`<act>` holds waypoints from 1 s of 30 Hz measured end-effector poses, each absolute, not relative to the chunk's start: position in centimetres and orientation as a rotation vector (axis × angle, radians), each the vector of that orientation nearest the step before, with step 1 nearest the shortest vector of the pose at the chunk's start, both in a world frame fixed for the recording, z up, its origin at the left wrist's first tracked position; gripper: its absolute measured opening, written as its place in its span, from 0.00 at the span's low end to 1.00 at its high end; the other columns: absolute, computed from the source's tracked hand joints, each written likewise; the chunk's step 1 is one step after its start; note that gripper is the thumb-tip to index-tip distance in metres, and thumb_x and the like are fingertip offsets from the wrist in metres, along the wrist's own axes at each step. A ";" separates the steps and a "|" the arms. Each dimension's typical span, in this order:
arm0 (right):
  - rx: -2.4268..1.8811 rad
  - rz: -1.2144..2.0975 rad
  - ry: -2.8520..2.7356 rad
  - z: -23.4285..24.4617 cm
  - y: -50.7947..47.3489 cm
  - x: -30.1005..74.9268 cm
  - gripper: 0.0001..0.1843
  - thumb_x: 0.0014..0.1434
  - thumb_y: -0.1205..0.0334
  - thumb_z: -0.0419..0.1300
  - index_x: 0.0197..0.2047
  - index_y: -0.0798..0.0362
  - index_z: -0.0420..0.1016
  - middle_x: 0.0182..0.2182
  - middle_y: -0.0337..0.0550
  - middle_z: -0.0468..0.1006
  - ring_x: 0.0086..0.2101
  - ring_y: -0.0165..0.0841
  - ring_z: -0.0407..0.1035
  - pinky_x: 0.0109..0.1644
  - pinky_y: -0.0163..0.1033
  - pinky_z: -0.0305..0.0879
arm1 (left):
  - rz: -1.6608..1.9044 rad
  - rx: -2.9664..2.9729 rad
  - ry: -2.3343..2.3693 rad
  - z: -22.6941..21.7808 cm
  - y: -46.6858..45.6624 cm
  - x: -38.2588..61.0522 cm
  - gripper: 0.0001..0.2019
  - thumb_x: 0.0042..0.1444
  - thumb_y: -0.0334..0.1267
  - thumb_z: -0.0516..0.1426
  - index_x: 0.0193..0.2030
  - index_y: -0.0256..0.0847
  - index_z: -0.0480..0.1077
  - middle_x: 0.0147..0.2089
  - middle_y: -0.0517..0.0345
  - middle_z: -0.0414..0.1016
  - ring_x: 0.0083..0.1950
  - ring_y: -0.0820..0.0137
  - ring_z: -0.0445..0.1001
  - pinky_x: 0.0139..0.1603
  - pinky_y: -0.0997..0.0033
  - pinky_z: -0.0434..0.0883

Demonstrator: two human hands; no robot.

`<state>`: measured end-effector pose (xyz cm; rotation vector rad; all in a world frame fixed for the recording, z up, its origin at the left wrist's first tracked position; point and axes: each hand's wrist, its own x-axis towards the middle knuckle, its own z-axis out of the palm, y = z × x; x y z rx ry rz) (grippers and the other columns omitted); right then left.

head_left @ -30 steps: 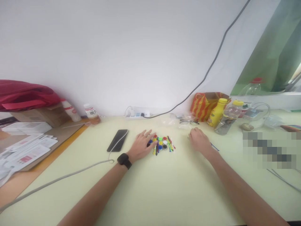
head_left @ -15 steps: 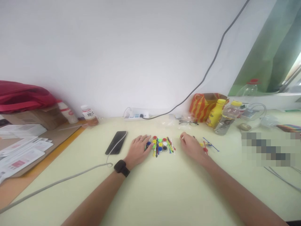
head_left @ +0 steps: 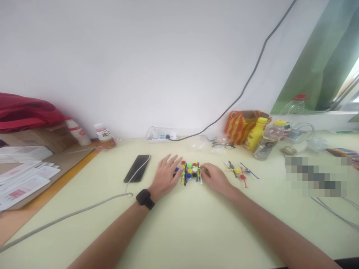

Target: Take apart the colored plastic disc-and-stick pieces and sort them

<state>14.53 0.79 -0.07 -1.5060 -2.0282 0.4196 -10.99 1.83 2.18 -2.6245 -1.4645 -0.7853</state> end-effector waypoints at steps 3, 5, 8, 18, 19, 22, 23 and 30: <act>-1.513 0.408 -2.006 0.4 0.5 14.5 0.09 0.67 0.63 0.54 0.44 0.49 0.76 0.39 0.41 0.81 0.38 0.35 0.73 0.41 0.37 0.59 | -0.791 -2.672 -1.411 2.6 0.9 -10.1 0.24 0.73 0.49 0.47 0.71 0.50 0.62 0.73 0.55 0.63 0.77 0.53 0.52 0.74 0.46 0.56; -1.566 0.374 -1.982 0.9 0.6 15.1 0.09 0.67 0.63 0.54 0.43 0.49 0.76 0.36 0.41 0.81 0.36 0.35 0.72 0.39 0.37 0.58 | -0.810 -2.700 -1.378 2.8 0.2 -9.3 0.23 0.73 0.49 0.48 0.71 0.49 0.62 0.72 0.54 0.64 0.76 0.52 0.53 0.74 0.46 0.56; -1.621 0.364 -1.968 1.5 0.9 16.2 0.08 0.65 0.63 0.56 0.40 0.49 0.77 0.33 0.40 0.81 0.32 0.34 0.71 0.35 0.36 0.55 | -0.850 -2.736 -1.316 2.9 -0.7 -7.6 0.22 0.72 0.47 0.49 0.69 0.47 0.63 0.69 0.53 0.68 0.73 0.54 0.58 0.73 0.49 0.58; -1.619 0.405 -1.995 1.6 1.7 17.8 0.06 0.60 0.68 0.55 0.37 0.50 0.73 0.32 0.41 0.81 0.32 0.34 0.71 0.34 0.35 0.55 | -0.428 -2.925 -1.337 5.6 4.3 -0.7 0.13 0.62 0.38 0.54 0.52 0.41 0.72 0.54 0.44 0.77 0.63 0.47 0.68 0.59 0.47 0.69; -1.631 0.418 -1.982 1.6 1.8 18.0 0.05 0.59 0.67 0.55 0.36 0.50 0.73 0.31 0.41 0.81 0.32 0.33 0.71 0.34 0.35 0.55 | -0.440 -2.920 -1.349 5.7 4.7 -0.3 0.14 0.62 0.37 0.53 0.53 0.40 0.71 0.54 0.43 0.77 0.62 0.48 0.69 0.58 0.47 0.69; -1.715 0.406 -1.905 1.6 2.2 19.0 0.03 0.57 0.65 0.58 0.34 0.50 0.72 0.29 0.40 0.80 0.30 0.33 0.70 0.33 0.35 0.54 | -0.463 -2.925 -1.340 4.9 5.0 0.4 0.19 0.62 0.36 0.52 0.60 0.39 0.67 0.54 0.42 0.77 0.62 0.49 0.70 0.58 0.48 0.69; -1.755 0.379 -1.876 1.6 2.3 19.3 0.02 0.57 0.64 0.58 0.33 0.50 0.72 0.29 0.39 0.79 0.29 0.33 0.69 0.32 0.35 0.54 | -0.462 -2.929 -1.327 4.4 4.8 0.6 0.21 0.62 0.36 0.51 0.62 0.39 0.65 0.55 0.43 0.77 0.63 0.49 0.69 0.58 0.49 0.69; -1.879 0.133 -1.839 1.6 2.6 20.5 0.01 0.56 0.63 0.58 0.32 0.50 0.70 0.30 0.40 0.78 0.31 0.34 0.68 0.33 0.37 0.51 | -0.342 -2.833 -1.243 2.4 4.5 0.2 0.11 0.64 0.35 0.51 0.43 0.39 0.75 0.50 0.41 0.79 0.60 0.49 0.70 0.56 0.48 0.67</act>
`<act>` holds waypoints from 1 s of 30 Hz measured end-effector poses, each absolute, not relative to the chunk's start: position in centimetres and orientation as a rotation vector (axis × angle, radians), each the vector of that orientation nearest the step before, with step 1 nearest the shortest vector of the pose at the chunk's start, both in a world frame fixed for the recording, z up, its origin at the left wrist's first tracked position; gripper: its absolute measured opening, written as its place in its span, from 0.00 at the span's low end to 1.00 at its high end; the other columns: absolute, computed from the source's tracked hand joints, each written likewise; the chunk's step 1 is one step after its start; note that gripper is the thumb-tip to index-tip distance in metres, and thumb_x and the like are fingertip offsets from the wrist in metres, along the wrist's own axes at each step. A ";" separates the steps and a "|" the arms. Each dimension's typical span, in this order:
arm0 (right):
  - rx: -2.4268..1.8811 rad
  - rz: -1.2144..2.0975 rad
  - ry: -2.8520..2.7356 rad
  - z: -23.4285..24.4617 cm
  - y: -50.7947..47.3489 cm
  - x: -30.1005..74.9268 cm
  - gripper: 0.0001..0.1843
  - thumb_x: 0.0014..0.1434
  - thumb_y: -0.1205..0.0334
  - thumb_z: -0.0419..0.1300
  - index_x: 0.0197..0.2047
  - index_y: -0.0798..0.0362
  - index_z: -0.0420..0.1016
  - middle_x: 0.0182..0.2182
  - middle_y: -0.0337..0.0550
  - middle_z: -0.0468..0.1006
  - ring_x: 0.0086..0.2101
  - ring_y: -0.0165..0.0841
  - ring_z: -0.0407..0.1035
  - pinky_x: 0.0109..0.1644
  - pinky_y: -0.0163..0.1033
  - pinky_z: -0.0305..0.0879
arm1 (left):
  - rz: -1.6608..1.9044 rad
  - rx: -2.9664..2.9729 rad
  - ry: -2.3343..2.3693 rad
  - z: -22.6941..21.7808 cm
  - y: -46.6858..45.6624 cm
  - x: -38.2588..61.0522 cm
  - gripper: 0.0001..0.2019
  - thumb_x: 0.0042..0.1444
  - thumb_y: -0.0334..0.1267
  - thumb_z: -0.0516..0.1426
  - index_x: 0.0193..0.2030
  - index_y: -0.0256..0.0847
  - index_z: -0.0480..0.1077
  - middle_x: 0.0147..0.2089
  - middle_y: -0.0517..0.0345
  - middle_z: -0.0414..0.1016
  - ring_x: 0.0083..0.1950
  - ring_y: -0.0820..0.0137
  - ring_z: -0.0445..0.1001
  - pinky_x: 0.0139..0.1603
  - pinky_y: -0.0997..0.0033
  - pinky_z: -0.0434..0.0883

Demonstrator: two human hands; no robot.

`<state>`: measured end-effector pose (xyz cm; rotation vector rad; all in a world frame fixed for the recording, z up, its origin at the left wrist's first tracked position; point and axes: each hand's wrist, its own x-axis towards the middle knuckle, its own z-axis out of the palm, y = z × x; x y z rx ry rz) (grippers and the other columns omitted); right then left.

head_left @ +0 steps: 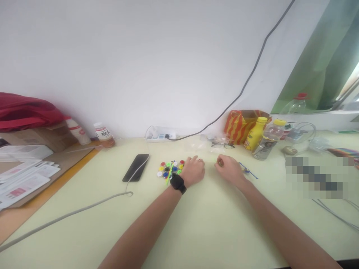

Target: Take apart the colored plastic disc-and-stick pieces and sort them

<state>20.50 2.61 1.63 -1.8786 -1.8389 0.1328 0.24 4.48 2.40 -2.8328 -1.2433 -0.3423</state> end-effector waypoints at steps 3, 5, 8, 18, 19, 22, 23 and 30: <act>-1.816 0.177 -1.823 1.5 2.7 20.5 0.01 0.55 0.64 0.57 0.32 0.50 0.70 0.31 0.40 0.78 0.32 0.34 0.68 0.33 0.37 0.53 | -0.323 -2.790 -1.295 2.6 4.8 -0.8 0.11 0.63 0.33 0.52 0.39 0.36 0.76 0.44 0.36 0.79 0.57 0.46 0.71 0.54 0.44 0.67; -1.722 0.289 -1.810 1.3 2.9 20.4 0.02 0.55 0.64 0.57 0.33 0.50 0.70 0.30 0.40 0.78 0.31 0.34 0.69 0.34 0.37 0.56 | -0.307 -2.769 -1.331 2.8 4.9 -1.5 0.11 0.62 0.33 0.52 0.38 0.35 0.76 0.42 0.36 0.78 0.55 0.45 0.72 0.53 0.43 0.67; -1.519 0.552 -1.758 0.9 3.2 20.2 0.03 0.56 0.62 0.57 0.34 0.50 0.71 0.30 0.40 0.77 0.31 0.34 0.70 0.35 0.37 0.61 | -0.287 -2.769 -1.351 3.2 5.0 -2.4 0.10 0.62 0.34 0.53 0.37 0.37 0.76 0.43 0.37 0.79 0.56 0.45 0.71 0.54 0.44 0.67; -1.221 1.138 -1.466 0.9 2.9 18.8 0.15 0.58 0.48 0.63 0.39 0.51 0.70 0.27 0.37 0.76 0.27 0.31 0.69 0.33 0.36 0.65 | -0.475 -2.900 -1.311 5.0 5.0 -2.8 0.18 0.66 0.46 0.55 0.58 0.41 0.72 0.58 0.46 0.78 0.62 0.50 0.71 0.60 0.49 0.69; -1.190 1.169 -1.447 0.9 2.8 18.6 0.15 0.58 0.48 0.63 0.39 0.51 0.70 0.27 0.37 0.76 0.28 0.31 0.70 0.34 0.37 0.66 | -0.586 -2.980 -1.281 5.1 5.0 -2.6 0.22 0.66 0.48 0.54 0.63 0.43 0.69 0.62 0.48 0.76 0.63 0.52 0.70 0.61 0.51 0.70; -1.127 1.243 -1.395 1.3 2.3 18.1 0.14 0.57 0.51 0.64 0.39 0.51 0.70 0.28 0.37 0.76 0.30 0.31 0.71 0.38 0.38 0.67 | -0.864 -3.253 -1.156 5.3 5.0 -2.0 0.21 0.66 0.47 0.56 0.63 0.45 0.70 0.62 0.52 0.76 0.60 0.59 0.75 0.58 0.60 0.73; -1.117 1.260 -1.386 1.4 2.2 18.0 0.12 0.56 0.53 0.63 0.38 0.51 0.70 0.28 0.36 0.75 0.30 0.31 0.71 0.39 0.38 0.67 | -0.921 -3.315 -1.130 5.2 5.1 -1.9 0.18 0.65 0.45 0.56 0.60 0.44 0.73 0.59 0.52 0.78 0.56 0.60 0.77 0.55 0.62 0.75; -1.240 1.147 -1.556 2.0 1.6 17.6 0.06 0.56 0.60 0.53 0.35 0.51 0.69 0.25 0.35 0.70 0.28 0.30 0.64 0.33 0.35 0.60 | -1.177 -3.429 -1.177 4.3 5.4 -1.6 0.07 0.59 0.39 0.62 0.41 0.38 0.74 0.38 0.54 0.81 0.39 0.67 0.79 0.41 0.69 0.76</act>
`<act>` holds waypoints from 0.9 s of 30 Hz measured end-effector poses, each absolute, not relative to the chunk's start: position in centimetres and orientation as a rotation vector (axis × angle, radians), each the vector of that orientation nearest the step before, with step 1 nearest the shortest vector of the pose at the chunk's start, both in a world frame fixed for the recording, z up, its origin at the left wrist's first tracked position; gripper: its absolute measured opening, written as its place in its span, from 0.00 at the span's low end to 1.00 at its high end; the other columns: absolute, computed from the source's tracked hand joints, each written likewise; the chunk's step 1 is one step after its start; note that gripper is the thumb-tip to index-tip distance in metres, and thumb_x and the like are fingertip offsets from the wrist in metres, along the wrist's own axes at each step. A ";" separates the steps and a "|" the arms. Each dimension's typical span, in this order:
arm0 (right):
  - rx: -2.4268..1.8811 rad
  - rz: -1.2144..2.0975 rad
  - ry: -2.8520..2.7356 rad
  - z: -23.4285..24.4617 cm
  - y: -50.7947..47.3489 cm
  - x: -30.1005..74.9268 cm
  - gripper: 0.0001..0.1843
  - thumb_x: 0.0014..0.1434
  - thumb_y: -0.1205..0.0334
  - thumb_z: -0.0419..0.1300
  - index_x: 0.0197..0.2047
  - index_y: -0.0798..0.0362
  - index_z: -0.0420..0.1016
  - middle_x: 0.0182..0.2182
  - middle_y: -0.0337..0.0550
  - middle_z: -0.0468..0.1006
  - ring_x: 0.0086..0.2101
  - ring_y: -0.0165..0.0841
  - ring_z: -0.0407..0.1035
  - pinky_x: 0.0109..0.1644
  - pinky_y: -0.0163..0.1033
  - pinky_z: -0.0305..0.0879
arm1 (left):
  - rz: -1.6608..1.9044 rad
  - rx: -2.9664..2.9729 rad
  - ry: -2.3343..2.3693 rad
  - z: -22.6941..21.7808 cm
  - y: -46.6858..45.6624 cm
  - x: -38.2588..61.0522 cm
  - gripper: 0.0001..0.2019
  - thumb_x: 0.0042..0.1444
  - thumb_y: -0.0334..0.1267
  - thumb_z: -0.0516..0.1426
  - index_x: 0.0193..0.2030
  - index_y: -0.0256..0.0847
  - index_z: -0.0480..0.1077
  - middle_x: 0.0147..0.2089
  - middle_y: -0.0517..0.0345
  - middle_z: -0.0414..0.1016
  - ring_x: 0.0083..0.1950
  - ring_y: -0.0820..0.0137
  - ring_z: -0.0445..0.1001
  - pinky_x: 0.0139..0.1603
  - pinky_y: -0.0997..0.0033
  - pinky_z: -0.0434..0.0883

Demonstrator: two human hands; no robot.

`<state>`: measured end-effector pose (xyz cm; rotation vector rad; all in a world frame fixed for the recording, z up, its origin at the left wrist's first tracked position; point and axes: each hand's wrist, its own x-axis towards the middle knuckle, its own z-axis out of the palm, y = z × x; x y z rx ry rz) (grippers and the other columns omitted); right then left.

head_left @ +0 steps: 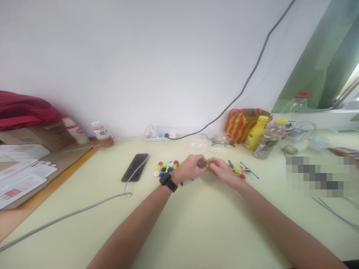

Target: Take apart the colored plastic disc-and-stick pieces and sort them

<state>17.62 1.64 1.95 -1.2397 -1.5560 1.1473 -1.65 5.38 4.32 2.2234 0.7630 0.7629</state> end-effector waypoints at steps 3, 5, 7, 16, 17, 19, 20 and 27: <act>-1.275 1.018 -1.675 2.0 1.7 17.7 0.08 0.56 0.60 0.52 0.35 0.52 0.70 0.31 0.38 0.73 0.33 0.33 0.66 0.36 0.36 0.60 | 0.764 2.200 0.764 4.0 5.2 -1.5 0.05 0.57 0.36 0.61 0.39 0.38 0.73 0.34 0.57 0.79 0.35 0.70 0.77 0.36 0.73 0.74; -1.268 1.027 -1.693 1.9 1.6 17.7 0.08 0.56 0.61 0.52 0.36 0.52 0.71 0.32 0.38 0.73 0.33 0.32 0.66 0.36 0.35 0.59 | 0.760 2.220 0.778 3.9 5.0 -1.4 0.06 0.56 0.34 0.60 0.41 0.39 0.74 0.34 0.59 0.78 0.35 0.71 0.76 0.36 0.73 0.72; -1.261 1.097 -1.677 1.8 1.6 17.8 0.09 0.55 0.62 0.52 0.38 0.52 0.70 0.29 0.35 0.71 0.29 0.31 0.63 0.33 0.34 0.56 | 0.761 2.254 0.790 4.0 4.9 -1.3 0.07 0.55 0.34 0.60 0.42 0.40 0.74 0.34 0.59 0.78 0.35 0.70 0.75 0.37 0.72 0.71; -1.591 0.600 -1.784 0.8 2.2 18.9 0.18 0.60 0.66 0.48 0.50 0.51 0.73 0.29 0.38 0.72 0.32 0.36 0.67 0.36 0.37 0.57 | 0.657 2.448 0.929 4.1 4.7 -1.3 0.04 0.55 0.34 0.60 0.33 0.41 0.68 0.30 0.62 0.72 0.33 0.70 0.70 0.32 0.72 0.63; -1.646 0.518 -1.819 0.6 2.2 19.1 0.20 0.61 0.67 0.48 0.54 0.51 0.72 0.30 0.40 0.74 0.33 0.37 0.68 0.37 0.38 0.58 | 0.635 2.486 0.963 4.0 4.7 -1.3 0.04 0.57 0.35 0.60 0.33 0.41 0.68 0.31 0.61 0.73 0.34 0.68 0.71 0.33 0.71 0.63; -1.731 0.370 -1.904 0.3 2.2 19.5 0.22 0.62 0.68 0.50 0.58 0.51 0.70 0.36 0.44 0.77 0.38 0.39 0.71 0.40 0.39 0.59 | 0.601 2.578 1.012 3.6 4.6 -1.2 0.03 0.60 0.37 0.59 0.38 0.42 0.71 0.35 0.58 0.76 0.39 0.64 0.73 0.38 0.69 0.65; -1.762 0.294 -1.947 0.2 2.2 19.7 0.22 0.62 0.68 0.51 0.59 0.51 0.70 0.39 0.46 0.78 0.40 0.40 0.71 0.41 0.39 0.59 | 0.585 2.630 1.029 3.5 4.7 -1.2 0.04 0.61 0.37 0.59 0.42 0.43 0.72 0.37 0.57 0.77 0.42 0.63 0.74 0.41 0.67 0.66; -2.039 -0.284 -1.936 0.4 3.1 22.4 0.12 0.65 0.62 0.56 0.50 0.53 0.75 0.48 0.56 0.78 0.50 0.50 0.68 0.49 0.49 0.58 | 0.467 2.853 1.152 3.0 5.8 -2.0 0.06 0.64 0.34 0.56 0.42 0.43 0.76 0.37 0.52 0.79 0.46 0.57 0.74 0.47 0.60 0.66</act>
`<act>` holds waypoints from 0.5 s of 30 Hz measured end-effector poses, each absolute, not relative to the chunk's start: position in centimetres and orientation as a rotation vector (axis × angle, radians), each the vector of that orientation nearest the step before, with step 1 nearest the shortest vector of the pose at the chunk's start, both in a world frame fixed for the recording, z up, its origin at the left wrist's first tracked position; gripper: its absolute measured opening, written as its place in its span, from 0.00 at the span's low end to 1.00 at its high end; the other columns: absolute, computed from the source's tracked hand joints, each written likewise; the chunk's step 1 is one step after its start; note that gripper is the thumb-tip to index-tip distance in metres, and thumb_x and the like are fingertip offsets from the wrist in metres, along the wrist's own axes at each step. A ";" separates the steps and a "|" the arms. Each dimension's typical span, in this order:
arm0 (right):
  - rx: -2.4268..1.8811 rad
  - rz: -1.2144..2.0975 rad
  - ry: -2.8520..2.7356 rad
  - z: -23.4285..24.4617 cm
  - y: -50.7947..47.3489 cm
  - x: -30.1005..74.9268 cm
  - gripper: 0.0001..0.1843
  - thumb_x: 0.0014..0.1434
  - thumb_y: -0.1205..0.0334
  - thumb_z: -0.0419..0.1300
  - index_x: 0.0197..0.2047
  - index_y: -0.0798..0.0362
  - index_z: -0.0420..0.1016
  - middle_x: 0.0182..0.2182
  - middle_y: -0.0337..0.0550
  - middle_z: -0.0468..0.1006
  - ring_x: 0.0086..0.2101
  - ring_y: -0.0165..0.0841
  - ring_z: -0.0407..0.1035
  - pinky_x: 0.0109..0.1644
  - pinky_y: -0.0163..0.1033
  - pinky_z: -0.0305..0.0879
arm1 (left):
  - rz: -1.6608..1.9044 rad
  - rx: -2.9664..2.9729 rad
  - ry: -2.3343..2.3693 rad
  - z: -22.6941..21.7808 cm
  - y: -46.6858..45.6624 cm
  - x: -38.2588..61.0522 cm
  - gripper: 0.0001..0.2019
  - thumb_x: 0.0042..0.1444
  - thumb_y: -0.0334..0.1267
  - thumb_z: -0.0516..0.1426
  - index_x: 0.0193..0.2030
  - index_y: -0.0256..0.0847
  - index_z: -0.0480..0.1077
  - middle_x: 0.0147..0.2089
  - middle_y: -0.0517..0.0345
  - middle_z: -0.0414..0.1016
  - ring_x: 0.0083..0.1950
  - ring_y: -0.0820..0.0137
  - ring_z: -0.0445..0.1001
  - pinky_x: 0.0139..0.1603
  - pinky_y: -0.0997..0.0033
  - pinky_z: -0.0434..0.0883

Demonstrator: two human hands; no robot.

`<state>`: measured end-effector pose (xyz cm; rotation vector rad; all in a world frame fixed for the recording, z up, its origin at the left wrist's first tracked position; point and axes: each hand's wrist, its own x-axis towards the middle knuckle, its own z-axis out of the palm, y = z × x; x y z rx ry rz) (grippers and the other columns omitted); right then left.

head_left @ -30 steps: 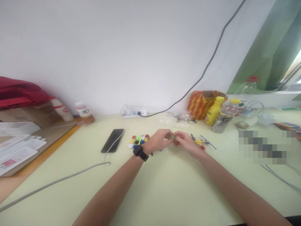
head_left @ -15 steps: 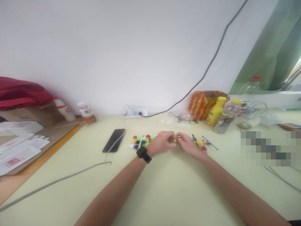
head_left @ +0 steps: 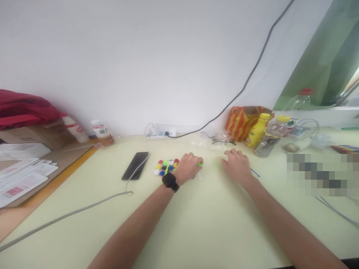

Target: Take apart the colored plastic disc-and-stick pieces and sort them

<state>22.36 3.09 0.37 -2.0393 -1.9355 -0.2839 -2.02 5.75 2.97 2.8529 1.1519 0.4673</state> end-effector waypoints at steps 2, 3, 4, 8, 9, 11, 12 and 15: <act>-2.086 -0.253 -1.944 0.3 3.3 23.1 0.10 0.65 0.64 0.56 0.47 0.53 0.76 0.45 0.55 0.79 0.51 0.51 0.68 0.51 0.52 0.57 | 0.459 2.846 1.179 3.1 6.0 -2.4 0.07 0.64 0.35 0.56 0.43 0.43 0.76 0.38 0.52 0.80 0.47 0.57 0.74 0.47 0.60 0.66; -2.083 -0.220 -1.954 0.2 3.4 23.3 0.10 0.65 0.65 0.55 0.47 0.52 0.76 0.44 0.54 0.80 0.50 0.51 0.68 0.51 0.53 0.57 | 0.457 2.838 1.189 3.2 6.0 -2.6 0.07 0.64 0.35 0.56 0.45 0.43 0.76 0.39 0.51 0.80 0.47 0.57 0.74 0.48 0.59 0.67; -2.064 -0.192 -1.957 0.1 3.5 23.5 0.11 0.65 0.66 0.54 0.47 0.52 0.76 0.43 0.53 0.80 0.50 0.50 0.68 0.52 0.53 0.56 | 0.455 2.826 1.196 3.3 6.1 -2.7 0.08 0.63 0.36 0.57 0.47 0.43 0.76 0.41 0.51 0.81 0.48 0.56 0.73 0.48 0.59 0.67; -1.904 -0.142 -1.840 0.3 3.9 23.5 0.12 0.66 0.67 0.52 0.48 0.51 0.74 0.44 0.52 0.80 0.49 0.48 0.70 0.53 0.52 0.58 | 0.404 2.769 1.148 4.1 6.1 -3.4 0.17 0.58 0.40 0.62 0.55 0.44 0.74 0.47 0.51 0.81 0.52 0.53 0.73 0.51 0.56 0.69; -1.835 -0.108 -1.789 0.4 4.0 23.3 0.12 0.66 0.65 0.52 0.49 0.51 0.74 0.44 0.52 0.79 0.48 0.47 0.70 0.53 0.52 0.59 | 0.395 2.754 1.124 4.4 6.1 -3.5 0.19 0.57 0.40 0.63 0.56 0.45 0.74 0.48 0.51 0.81 0.53 0.53 0.73 0.53 0.56 0.69; -1.668 0.049 -1.666 0.9 4.0 22.8 0.11 0.66 0.61 0.52 0.48 0.51 0.73 0.44 0.51 0.78 0.44 0.44 0.71 0.51 0.49 0.62 | 0.427 2.709 1.090 5.0 6.0 -3.7 0.23 0.56 0.41 0.64 0.59 0.45 0.73 0.52 0.51 0.80 0.56 0.52 0.72 0.55 0.55 0.70; -1.575 0.188 -1.596 1.2 4.0 22.4 0.11 0.67 0.59 0.53 0.48 0.50 0.73 0.44 0.50 0.77 0.42 0.43 0.71 0.49 0.48 0.63 | 0.475 2.673 1.074 5.3 6.0 -3.7 0.23 0.57 0.42 0.63 0.60 0.46 0.72 0.54 0.51 0.80 0.58 0.53 0.72 0.57 0.54 0.70; -1.247 0.824 -1.369 2.0 3.4 20.6 0.13 0.64 0.49 0.60 0.45 0.49 0.73 0.39 0.45 0.76 0.36 0.38 0.70 0.47 0.45 0.66 | 0.718 2.519 1.000 6.1 5.6 -3.1 0.22 0.63 0.46 0.59 0.63 0.47 0.69 0.61 0.52 0.76 0.61 0.56 0.72 0.60 0.56 0.71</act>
